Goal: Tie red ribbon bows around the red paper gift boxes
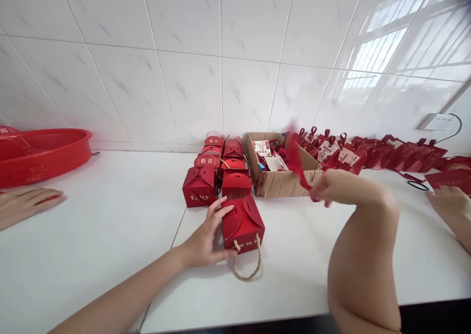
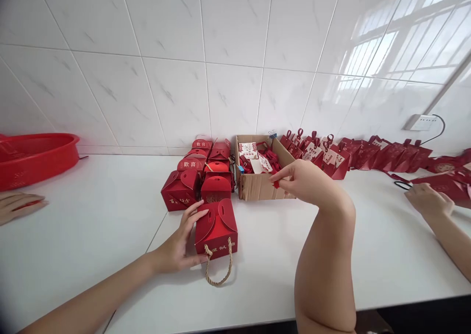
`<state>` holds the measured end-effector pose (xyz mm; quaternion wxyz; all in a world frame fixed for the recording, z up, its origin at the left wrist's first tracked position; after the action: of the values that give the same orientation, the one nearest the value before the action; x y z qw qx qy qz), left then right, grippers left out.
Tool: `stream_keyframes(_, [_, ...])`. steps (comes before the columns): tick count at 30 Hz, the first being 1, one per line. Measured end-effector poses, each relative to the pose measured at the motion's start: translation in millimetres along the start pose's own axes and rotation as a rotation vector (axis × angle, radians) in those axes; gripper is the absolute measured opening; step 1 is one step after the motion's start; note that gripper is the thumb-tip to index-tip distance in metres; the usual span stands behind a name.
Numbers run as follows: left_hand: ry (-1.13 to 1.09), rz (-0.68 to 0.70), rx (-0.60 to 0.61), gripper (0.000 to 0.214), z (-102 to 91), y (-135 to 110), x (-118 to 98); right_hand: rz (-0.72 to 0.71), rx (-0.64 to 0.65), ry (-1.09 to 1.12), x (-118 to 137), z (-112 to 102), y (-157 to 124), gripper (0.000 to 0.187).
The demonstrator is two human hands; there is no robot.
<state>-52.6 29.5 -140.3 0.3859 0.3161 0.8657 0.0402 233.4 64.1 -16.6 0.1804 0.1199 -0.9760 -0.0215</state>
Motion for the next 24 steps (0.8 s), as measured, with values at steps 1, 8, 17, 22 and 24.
stream_keyframes(1, [-0.001,0.008,-0.005,0.091,0.9,-1,2,-0.026,0.003,0.033,9,1,3,0.023])
stream_keyframes(8, [0.020,0.086,-0.317,0.076,-36.3,1,-33,-0.470,-0.070,0.079,85,-11,-26,0.018])
stream_keyframes(17, [-0.199,-0.062,0.048,0.033,-50.4,65,-142,-0.674,-0.212,0.545,133,-23,-40,0.014])
stream_keyframes(22, [-0.228,-0.125,0.094,0.019,-71.1,57,-146,-0.560,-0.289,0.570,111,-31,-43,0.014])
stream_keyframes(24, [-0.136,-0.131,0.081,0.026,-86.4,48,-143,-0.533,-0.316,0.538,103,-36,-46,0.019])
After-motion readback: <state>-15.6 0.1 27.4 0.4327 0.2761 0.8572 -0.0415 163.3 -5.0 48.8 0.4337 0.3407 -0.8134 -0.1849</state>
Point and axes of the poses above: each hand's wrist, its own y-axis towards the middle knuckle, its own z-axis out of the palm, x = y × z, the point moved 8 cm from there along y, towards the middle knuckle, and after that the axes turned 8 degrees about -z, right-handed, at the moved point
